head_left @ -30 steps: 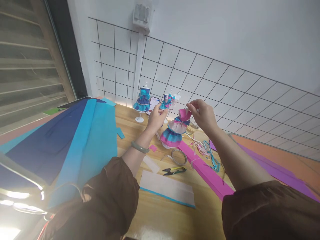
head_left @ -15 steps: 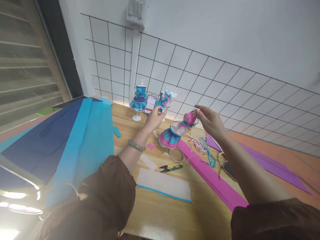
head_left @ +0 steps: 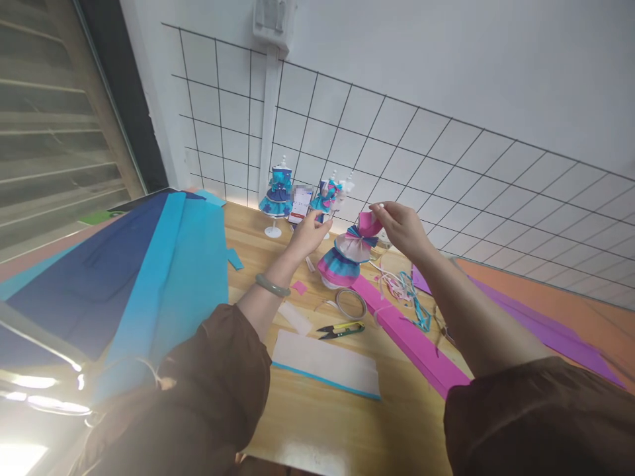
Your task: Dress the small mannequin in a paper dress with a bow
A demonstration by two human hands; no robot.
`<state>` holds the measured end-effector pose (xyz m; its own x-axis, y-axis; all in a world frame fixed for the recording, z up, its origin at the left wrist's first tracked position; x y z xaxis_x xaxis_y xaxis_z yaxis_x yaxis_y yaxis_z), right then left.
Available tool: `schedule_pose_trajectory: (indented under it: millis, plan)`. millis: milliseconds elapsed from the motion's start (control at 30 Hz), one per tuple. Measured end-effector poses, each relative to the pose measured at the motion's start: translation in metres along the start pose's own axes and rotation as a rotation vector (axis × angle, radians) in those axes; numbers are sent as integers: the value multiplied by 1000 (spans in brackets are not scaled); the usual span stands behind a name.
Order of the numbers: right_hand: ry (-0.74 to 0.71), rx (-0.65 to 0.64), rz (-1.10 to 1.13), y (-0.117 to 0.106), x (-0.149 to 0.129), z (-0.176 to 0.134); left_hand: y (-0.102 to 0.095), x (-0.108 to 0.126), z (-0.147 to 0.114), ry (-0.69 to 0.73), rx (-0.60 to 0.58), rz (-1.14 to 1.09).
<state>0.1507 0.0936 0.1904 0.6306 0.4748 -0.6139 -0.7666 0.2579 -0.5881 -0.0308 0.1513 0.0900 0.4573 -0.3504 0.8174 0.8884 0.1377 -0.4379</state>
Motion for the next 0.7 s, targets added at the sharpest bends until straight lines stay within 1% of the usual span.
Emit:
schedule_pose_trajectory:
  millis: [100, 200, 300, 433, 567, 633, 700]
  plan:
    - [34, 20, -6, 0, 4, 3, 0, -2, 1, -3, -8, 8]
    - [33, 3, 22, 1, 2, -1, 0, -6, 2, -13, -19, 48]
    - [28, -17, 44, -1, 1, -8, 1, -10, 3, -30, -47, 115]
    - [80, 22, 112, -11, 13, -23, 0, -8, 1, -34, -111, 241]
    - [146, 129, 225, -28, 37, -53, 2, -8, -4, -20, -255, 456]
    - [200, 199, 261, -36, 52, -75, 3, -13, -7, -22, -313, 511]
    - [253, 251, 288, -37, 66, -100, 4, -20, -10, -30, -370, 551]
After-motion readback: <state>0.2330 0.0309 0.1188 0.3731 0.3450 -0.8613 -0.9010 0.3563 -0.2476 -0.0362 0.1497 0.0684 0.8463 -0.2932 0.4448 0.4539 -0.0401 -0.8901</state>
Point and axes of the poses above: each hand's wrist, its own z-axis towards the middle knuckle, its own y-axis out of the palm, x = y × z, the point moved 5 cm from there along z, towards the middle knuckle, and after that the axes turned 13 degrees about z, right-handed, at the moved point
